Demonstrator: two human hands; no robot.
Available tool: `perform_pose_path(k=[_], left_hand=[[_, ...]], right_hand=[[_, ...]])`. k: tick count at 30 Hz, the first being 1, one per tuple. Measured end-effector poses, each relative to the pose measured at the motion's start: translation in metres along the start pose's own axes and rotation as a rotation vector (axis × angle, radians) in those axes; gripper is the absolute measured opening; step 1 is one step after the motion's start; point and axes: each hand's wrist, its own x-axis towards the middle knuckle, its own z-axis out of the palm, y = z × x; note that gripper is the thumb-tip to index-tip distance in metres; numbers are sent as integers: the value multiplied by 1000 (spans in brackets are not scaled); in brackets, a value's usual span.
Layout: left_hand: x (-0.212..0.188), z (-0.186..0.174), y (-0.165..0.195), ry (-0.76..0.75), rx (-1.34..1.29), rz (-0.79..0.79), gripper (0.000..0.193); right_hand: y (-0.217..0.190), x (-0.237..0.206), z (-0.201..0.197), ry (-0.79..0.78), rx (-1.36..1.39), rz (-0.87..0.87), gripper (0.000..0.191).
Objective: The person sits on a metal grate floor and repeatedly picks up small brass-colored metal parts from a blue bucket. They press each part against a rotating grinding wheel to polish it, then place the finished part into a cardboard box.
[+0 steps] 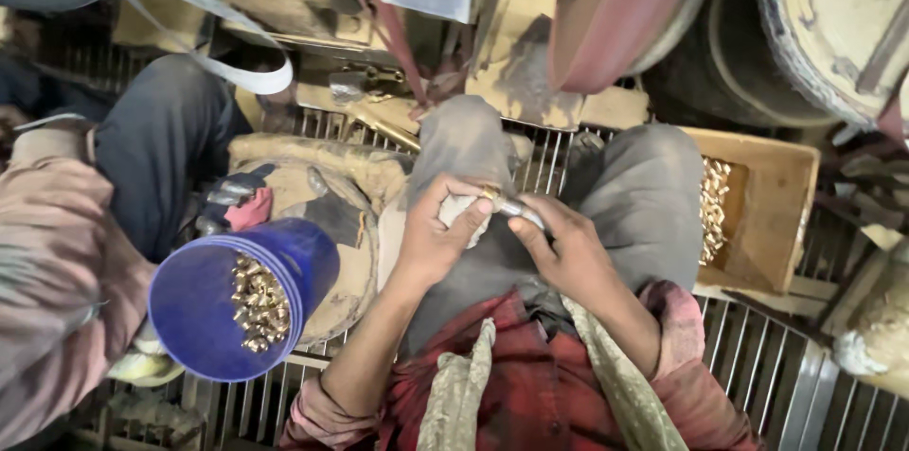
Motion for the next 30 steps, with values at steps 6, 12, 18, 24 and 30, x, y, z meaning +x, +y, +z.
perform_pose_path(k=[6,12,18,24,30], left_hand=[[14,22,-21,-85,34,104,19],[32,1,-22,57,254,-14,34],[24,-37,-44,230,983,309,53],[47,-40,-38,134,965,100,44],[82,9,-32,-229,616,107,47]], right_hand=[[45,-17,9,-169,871,547,37],[67,-14,-13,-31,961,416,35],[82,-27,-58,102,550,445,37],[84,-30,-69,163,346,198,33],[83,-14,-76,42,234,239,32]])
